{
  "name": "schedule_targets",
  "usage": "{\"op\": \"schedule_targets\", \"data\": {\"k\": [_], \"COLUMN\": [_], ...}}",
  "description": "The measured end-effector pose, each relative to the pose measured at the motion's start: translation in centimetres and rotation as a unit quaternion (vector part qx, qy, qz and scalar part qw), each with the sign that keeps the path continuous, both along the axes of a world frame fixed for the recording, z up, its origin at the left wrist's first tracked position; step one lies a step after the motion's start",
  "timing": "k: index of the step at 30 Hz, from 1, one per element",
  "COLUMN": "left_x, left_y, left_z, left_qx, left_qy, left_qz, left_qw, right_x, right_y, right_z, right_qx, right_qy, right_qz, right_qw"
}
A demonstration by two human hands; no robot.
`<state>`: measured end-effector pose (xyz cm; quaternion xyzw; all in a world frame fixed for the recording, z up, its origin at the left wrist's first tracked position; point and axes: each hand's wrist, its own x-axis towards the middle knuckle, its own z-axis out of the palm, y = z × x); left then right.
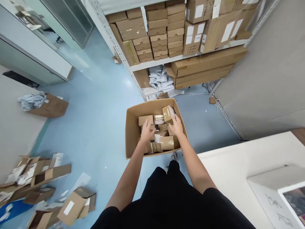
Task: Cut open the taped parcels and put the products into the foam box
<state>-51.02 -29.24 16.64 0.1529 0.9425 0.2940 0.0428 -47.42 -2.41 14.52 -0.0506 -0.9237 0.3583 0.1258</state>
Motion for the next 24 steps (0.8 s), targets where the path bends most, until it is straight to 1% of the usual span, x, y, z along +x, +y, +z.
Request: {"op": "schedule_targets", "data": {"k": [4,7,9,11,14,16,18,20,22,23,24], "left_x": [-3.1,-5.3,-6.9,-8.6,-11.4,-13.2,-14.7,-15.6,-15.9,-15.8,-15.4], "left_y": [3.9,6.7,8.2,9.4,10.8,11.7,12.4,13.2,14.0,14.4,14.7], "left_z": [-4.6,-9.0,-12.4,-16.3,-22.3,-26.1,-29.3,-31.5,-32.8,-33.0,-33.0], "left_qx": [0.011,0.024,0.037,0.051,0.089,0.141,0.212,0.291,0.358,0.383,0.404], "left_qy": [-0.064,-0.109,-0.137,-0.166,-0.203,-0.221,-0.261,-0.337,-0.401,-0.413,-0.411], "left_qz": [-0.010,-0.027,-0.031,-0.019,0.014,0.050,0.102,0.138,0.147,0.148,0.152], "left_qw": [0.998,0.993,0.989,0.985,0.975,0.964,0.936,0.885,0.830,0.813,0.803], "right_x": [-3.5,-6.1,-7.9,-9.7,-12.1,-13.4,-14.5,-15.1,-15.3,-15.2,-15.0], "right_y": [2.3,3.3,3.7,3.9,4.2,4.4,4.7,4.8,5.0,5.0,5.1], "right_z": [-4.2,-8.3,-11.4,-14.9,-20.2,-23.4,-26.1,-28.2,-29.5,-29.9,-30.1], "right_qx": [-0.026,-0.036,-0.041,-0.049,-0.074,-0.093,-0.109,-0.126,-0.145,-0.156,-0.168], "right_qy": [-0.054,-0.088,-0.112,-0.130,-0.141,-0.140,-0.140,-0.153,-0.177,-0.187,-0.191], "right_qz": [-0.012,-0.007,-0.015,-0.033,-0.063,-0.079,-0.088,-0.086,-0.082,-0.082,-0.083], "right_qw": [0.998,0.995,0.993,0.990,0.985,0.983,0.980,0.976,0.970,0.966,0.964]}}
